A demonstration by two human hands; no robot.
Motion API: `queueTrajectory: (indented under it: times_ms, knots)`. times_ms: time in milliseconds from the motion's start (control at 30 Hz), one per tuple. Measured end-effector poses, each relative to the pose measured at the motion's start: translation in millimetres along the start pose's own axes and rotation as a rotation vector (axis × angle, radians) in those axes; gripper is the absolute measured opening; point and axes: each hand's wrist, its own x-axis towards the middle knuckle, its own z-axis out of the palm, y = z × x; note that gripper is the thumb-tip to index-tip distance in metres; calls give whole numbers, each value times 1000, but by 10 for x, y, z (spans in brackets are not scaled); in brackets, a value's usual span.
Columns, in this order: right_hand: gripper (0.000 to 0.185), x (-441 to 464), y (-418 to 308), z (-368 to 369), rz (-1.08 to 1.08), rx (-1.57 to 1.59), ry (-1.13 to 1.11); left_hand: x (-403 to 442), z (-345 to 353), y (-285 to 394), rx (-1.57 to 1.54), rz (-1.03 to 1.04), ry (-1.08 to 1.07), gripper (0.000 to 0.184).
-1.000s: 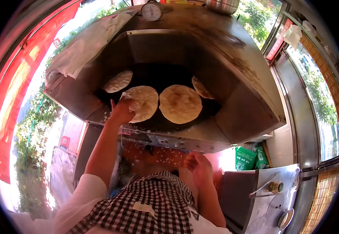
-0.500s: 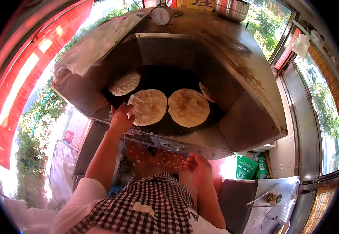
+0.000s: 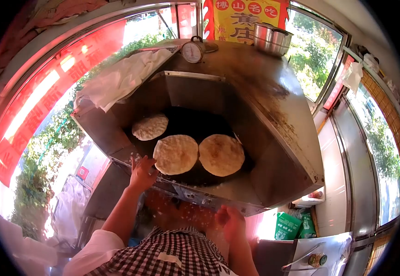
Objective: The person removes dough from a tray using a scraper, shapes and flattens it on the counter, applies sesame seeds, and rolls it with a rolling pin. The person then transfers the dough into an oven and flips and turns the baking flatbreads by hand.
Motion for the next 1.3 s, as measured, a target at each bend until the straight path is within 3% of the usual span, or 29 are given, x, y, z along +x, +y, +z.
queueTrajectory:
  times_ms: [200,400,500,933,1133,1300]
  knots:
    - [28,12,-49,-56,62,86,66,-97,45,99,-25,-10,6,45]
    - [27,-72,-66,-109,-21,33,-30,-142,127,202,-40,13,64,44]
    - [25,-27,-75,-114,58,81,57,-109,136,215,-24,15,19,43]
    - [29,-120,-45,81,14,15,195,272,311,171,24,93,-84,42]
    - [30,-174,9,330,1,-9,286,551,237,42,-74,86,79,38]
    - [30,-198,55,532,-14,-54,355,964,273,-279,39,-43,199,48]
